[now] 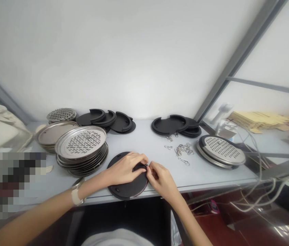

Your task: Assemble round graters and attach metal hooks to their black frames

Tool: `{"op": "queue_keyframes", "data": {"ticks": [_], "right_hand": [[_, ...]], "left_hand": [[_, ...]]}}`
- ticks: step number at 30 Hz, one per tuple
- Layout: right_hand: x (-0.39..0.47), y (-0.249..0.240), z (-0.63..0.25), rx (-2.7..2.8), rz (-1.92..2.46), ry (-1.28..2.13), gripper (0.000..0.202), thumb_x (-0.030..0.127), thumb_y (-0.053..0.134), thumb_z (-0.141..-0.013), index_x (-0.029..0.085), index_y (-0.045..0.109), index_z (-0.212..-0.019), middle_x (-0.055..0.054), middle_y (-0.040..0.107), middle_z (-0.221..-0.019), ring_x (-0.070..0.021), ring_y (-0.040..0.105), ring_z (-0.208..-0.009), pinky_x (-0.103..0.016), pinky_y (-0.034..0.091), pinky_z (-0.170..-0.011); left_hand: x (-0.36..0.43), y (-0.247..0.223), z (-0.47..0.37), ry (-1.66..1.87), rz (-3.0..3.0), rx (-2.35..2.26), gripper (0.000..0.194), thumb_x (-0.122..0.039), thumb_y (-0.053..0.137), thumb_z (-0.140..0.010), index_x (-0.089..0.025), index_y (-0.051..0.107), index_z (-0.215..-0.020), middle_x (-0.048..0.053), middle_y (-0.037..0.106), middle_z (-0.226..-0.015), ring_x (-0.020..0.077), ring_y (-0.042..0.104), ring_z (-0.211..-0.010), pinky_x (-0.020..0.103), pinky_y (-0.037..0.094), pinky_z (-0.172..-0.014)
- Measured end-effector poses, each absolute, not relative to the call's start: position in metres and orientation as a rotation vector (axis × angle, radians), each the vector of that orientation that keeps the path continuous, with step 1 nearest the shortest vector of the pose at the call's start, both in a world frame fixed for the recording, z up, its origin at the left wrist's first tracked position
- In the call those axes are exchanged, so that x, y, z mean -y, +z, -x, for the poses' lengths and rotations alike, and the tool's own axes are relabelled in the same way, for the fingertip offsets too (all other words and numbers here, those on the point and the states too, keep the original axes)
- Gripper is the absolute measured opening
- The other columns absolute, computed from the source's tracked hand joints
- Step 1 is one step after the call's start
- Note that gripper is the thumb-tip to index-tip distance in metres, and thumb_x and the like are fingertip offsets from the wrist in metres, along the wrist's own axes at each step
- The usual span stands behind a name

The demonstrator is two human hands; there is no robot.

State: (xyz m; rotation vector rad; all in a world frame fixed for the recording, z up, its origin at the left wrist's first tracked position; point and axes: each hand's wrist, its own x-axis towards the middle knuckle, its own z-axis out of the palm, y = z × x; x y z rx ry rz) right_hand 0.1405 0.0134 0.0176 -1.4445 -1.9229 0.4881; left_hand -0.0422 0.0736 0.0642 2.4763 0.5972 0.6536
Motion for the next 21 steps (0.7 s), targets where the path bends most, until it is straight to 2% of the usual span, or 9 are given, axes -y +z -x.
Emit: {"op": "queue_keyframes", "data": {"ticks": [13,21], "right_hand": [[-0.0120,0.0146,-0.1395,1.935,1.406,0.361,0.028,0.027,0.041,-0.095,0.021,0.032,-0.069,0.005,0.036,-0.061,-0.0103,0.037,-0.054,-0.023,0.031,-0.053],[-0.0120,0.0143,-0.1417,1.782,1.446,0.449,0.029,0.032,0.039,-0.096,0.022,0.034,-0.070,0.007,0.031,-0.058,-0.0089,0.032,-0.049,-0.022,0.029,-0.048]], "left_hand": [[-0.0738,0.0641,0.0426,0.669,-2.466,-0.590,0.020,-0.011,0.058,-0.085,-0.021,0.051,-0.101,0.002,0.062,-0.099,0.0181,0.058,-0.097,0.029,0.043,-0.089],[-0.0772,0.0597,0.0430,0.673,-2.424,-0.598,0.020,-0.008,0.051,-0.087,-0.020,0.051,-0.103,0.003,0.061,-0.100,0.0177,0.058,-0.099,0.030,0.044,-0.088]]}}
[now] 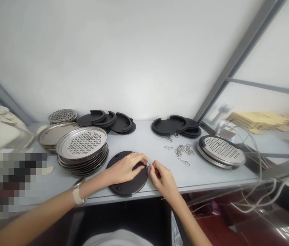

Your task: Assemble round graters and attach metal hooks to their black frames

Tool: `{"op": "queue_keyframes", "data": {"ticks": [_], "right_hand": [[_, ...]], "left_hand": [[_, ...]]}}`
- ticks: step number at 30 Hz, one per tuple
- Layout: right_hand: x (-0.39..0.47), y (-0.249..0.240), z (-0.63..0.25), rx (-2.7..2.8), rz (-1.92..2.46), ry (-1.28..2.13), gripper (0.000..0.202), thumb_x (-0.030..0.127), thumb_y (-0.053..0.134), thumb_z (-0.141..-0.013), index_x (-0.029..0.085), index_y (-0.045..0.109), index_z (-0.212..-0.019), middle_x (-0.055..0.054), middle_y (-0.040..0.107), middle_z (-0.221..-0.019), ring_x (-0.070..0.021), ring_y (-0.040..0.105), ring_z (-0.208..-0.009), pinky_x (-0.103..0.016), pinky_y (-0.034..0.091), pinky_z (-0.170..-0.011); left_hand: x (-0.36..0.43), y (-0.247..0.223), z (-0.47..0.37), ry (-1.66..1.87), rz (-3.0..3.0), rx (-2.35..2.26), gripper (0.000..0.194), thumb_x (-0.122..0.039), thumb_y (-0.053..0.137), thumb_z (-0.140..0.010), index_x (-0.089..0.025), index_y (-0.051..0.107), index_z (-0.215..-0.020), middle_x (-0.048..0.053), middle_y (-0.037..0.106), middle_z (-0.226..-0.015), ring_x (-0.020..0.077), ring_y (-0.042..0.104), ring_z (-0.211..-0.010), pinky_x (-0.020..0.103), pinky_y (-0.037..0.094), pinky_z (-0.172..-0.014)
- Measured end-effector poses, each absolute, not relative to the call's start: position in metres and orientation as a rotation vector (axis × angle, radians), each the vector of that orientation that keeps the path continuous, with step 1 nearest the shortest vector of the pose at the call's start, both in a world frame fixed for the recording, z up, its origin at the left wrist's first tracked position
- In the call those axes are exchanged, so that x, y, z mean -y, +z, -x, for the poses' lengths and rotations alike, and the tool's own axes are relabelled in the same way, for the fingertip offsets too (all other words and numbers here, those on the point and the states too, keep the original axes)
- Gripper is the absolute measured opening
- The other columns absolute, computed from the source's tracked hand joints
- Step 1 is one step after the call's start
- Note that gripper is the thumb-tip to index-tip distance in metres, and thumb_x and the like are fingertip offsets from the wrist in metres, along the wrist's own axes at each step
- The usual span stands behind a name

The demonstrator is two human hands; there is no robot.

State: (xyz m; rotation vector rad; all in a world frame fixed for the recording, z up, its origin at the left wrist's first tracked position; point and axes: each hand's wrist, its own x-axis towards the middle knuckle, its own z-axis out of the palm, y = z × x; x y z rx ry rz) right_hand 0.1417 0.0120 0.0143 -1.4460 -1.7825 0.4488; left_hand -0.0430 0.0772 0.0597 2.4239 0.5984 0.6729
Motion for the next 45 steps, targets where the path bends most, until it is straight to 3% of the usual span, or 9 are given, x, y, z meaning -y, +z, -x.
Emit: {"op": "queue_keyframes", "data": {"ticks": [8,14,21,45], "right_hand": [[-0.0155,0.0157,-0.1397,1.756,1.494,0.475,0.028,0.034,0.037,-0.097,0.022,0.035,-0.073,0.008,0.031,-0.058,-0.0091,0.032,-0.049,-0.022,0.029,-0.049],[-0.0151,0.0215,-0.1403,1.927,1.454,0.477,0.028,0.030,0.036,-0.097,0.021,0.035,-0.071,0.004,0.042,-0.062,-0.0116,0.041,-0.055,-0.024,0.032,-0.054],[-0.0134,0.0225,-0.1421,1.961,1.410,0.486,0.026,0.028,0.035,-0.098,0.019,0.047,-0.077,0.000,0.052,-0.068,-0.0135,0.047,-0.060,-0.025,0.037,-0.059],[-0.0103,0.0180,-0.1409,1.919,1.390,0.424,0.027,0.029,0.038,-0.097,0.021,0.039,-0.071,0.004,0.040,-0.060,-0.0105,0.039,-0.052,-0.023,0.033,-0.051]], "left_hand": [[-0.0731,0.0600,0.0451,0.644,-2.379,-0.597,0.024,-0.014,0.052,-0.088,-0.021,0.047,-0.111,0.005,0.053,-0.110,0.0170,0.061,-0.098,0.028,0.048,-0.083],[-0.0731,0.0626,0.0435,0.660,-2.530,-0.596,0.022,-0.016,0.056,-0.085,-0.019,0.050,-0.106,0.005,0.055,-0.103,0.0198,0.056,-0.098,0.032,0.046,-0.088],[-0.0740,0.0609,0.0422,0.642,-2.642,-0.576,0.021,-0.018,0.054,-0.089,-0.019,0.050,-0.110,0.006,0.061,-0.105,0.0210,0.056,-0.101,0.036,0.041,-0.093],[-0.0727,0.0654,0.0438,0.622,-2.578,-0.545,0.021,-0.016,0.055,-0.090,-0.019,0.050,-0.110,0.005,0.063,-0.107,0.0199,0.056,-0.102,0.032,0.041,-0.094]]}}
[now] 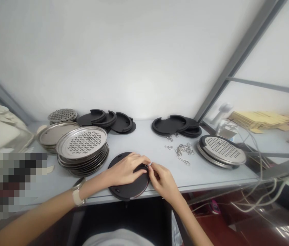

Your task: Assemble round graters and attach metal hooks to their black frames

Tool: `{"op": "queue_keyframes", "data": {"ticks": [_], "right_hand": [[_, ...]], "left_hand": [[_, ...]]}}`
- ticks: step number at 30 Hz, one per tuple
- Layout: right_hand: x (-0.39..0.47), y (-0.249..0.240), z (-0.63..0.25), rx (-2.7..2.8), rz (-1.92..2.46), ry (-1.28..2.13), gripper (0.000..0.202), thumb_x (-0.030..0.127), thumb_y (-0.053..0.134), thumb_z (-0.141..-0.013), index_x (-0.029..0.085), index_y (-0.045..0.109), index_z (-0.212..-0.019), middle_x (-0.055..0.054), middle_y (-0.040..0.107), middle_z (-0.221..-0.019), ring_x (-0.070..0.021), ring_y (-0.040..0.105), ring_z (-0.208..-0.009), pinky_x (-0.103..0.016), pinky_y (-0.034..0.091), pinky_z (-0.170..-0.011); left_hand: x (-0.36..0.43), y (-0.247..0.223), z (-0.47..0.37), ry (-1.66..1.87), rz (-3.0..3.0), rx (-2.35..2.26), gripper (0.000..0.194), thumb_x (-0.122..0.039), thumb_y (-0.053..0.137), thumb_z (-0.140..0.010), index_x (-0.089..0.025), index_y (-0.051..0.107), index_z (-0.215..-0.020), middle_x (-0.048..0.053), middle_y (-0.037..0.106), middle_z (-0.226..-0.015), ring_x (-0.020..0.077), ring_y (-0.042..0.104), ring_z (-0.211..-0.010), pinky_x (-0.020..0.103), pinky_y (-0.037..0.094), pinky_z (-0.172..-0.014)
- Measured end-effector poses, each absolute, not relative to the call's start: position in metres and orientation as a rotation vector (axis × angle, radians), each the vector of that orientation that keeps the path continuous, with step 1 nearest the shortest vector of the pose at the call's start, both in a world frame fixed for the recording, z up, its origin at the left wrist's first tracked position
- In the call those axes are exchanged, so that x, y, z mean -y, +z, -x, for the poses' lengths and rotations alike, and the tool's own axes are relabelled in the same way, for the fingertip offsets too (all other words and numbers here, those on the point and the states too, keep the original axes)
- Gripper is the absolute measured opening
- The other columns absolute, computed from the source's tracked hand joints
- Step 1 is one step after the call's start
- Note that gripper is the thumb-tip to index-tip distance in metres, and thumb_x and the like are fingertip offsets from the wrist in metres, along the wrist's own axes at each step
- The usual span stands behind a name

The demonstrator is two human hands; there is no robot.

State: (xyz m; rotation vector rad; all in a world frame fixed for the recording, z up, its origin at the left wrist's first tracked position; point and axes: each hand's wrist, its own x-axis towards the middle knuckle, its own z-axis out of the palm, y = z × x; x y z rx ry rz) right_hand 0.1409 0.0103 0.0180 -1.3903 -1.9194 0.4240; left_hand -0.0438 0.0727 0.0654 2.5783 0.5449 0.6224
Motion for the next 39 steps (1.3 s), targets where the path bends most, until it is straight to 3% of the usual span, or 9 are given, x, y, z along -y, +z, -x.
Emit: {"op": "queue_keyframes", "data": {"ticks": [12,19,33,39], "right_hand": [[-0.0097,0.0171,-0.1412,1.896,1.401,0.404,0.029,0.031,0.037,-0.097,0.021,0.039,-0.070,0.004,0.038,-0.060,-0.0108,0.038,-0.052,-0.023,0.032,-0.050],[-0.0111,0.0144,-0.1429,1.763,1.450,0.362,0.035,0.032,0.035,-0.097,0.022,0.029,-0.065,0.007,0.025,-0.055,-0.0092,0.030,-0.048,-0.022,0.028,-0.047],[-0.0170,0.0184,-0.1408,1.855,1.461,0.489,0.017,0.030,0.031,-0.100,0.023,0.041,-0.088,0.003,0.047,-0.069,-0.0124,0.047,-0.056,-0.024,0.039,-0.058],[-0.0182,0.0169,-0.1396,1.971,1.491,0.412,0.021,0.028,0.033,-0.099,0.023,0.040,-0.079,0.001,0.048,-0.067,-0.0152,0.048,-0.060,-0.026,0.037,-0.059]], "left_hand": [[-0.0728,0.0640,0.0434,0.621,-2.564,-0.529,0.022,-0.017,0.055,-0.090,-0.019,0.050,-0.111,0.006,0.063,-0.107,0.0202,0.057,-0.102,0.033,0.042,-0.093],[-0.0753,0.0646,0.0443,0.623,-2.526,-0.559,0.023,-0.009,0.046,-0.091,-0.021,0.050,-0.110,0.004,0.064,-0.098,0.0187,0.058,-0.099,0.032,0.044,-0.089],[-0.0724,0.0634,0.0431,0.679,-2.595,-0.675,0.022,-0.014,0.049,-0.090,-0.019,0.048,-0.111,0.006,0.054,-0.105,0.0197,0.055,-0.098,0.032,0.046,-0.088],[-0.0724,0.0635,0.0434,0.656,-2.636,-0.682,0.020,-0.015,0.048,-0.090,-0.018,0.048,-0.111,0.006,0.052,-0.104,0.0197,0.055,-0.096,0.032,0.046,-0.087]]}}
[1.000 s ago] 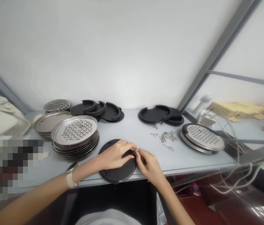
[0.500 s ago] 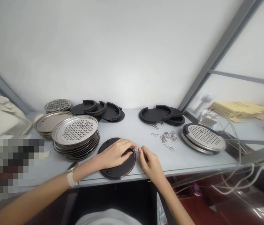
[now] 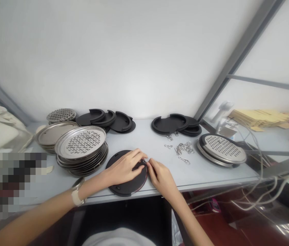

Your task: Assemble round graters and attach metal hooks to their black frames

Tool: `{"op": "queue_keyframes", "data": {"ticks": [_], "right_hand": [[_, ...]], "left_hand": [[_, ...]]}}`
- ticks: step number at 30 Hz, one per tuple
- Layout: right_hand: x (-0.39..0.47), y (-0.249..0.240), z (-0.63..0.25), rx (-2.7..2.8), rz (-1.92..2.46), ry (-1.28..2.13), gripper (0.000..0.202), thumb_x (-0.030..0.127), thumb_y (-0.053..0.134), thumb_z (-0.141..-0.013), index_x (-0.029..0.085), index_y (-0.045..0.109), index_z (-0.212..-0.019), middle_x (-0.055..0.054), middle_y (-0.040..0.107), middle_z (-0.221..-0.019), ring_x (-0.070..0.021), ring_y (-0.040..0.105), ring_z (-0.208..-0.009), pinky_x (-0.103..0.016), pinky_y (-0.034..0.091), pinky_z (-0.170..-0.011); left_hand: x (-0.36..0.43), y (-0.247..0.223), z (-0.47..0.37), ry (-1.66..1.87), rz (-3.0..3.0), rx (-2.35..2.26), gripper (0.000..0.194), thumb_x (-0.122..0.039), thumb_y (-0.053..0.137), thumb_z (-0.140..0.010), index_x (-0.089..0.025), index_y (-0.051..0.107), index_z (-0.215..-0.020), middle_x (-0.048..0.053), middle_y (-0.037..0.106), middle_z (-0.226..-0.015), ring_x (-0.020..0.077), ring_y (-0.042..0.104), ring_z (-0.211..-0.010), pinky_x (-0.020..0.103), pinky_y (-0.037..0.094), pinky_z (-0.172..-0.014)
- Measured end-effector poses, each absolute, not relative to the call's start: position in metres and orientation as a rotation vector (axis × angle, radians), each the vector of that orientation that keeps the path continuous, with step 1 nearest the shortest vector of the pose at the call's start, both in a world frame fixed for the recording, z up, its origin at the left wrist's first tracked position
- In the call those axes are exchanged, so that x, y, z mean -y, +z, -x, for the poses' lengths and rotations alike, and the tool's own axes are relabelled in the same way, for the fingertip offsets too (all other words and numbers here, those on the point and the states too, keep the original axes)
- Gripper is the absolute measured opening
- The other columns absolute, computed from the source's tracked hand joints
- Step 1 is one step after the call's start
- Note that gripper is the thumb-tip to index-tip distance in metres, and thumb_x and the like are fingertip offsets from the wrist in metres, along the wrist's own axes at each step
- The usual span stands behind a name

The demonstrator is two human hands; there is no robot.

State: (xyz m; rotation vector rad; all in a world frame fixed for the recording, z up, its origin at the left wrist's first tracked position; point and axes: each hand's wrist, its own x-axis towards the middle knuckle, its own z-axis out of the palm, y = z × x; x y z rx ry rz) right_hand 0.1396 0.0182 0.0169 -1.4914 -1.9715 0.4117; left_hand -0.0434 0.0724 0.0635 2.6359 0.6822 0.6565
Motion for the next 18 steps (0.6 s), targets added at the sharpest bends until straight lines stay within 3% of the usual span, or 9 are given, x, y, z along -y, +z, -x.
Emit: {"op": "queue_keyframes", "data": {"ticks": [18], "right_hand": [[-0.0182,0.0215,-0.1375,1.896,1.542,0.483,0.030,0.033,0.033,-0.098,0.021,0.040,-0.072,0.002,0.047,-0.061,-0.0134,0.044,-0.055,-0.025,0.034,-0.056]], "left_hand": [[-0.0733,0.0619,0.0437,0.658,-2.629,-0.591,0.017,-0.011,0.045,-0.090,-0.017,0.049,-0.106,0.006,0.053,-0.101,0.0185,0.055,-0.093,0.030,0.047,-0.085]]}}
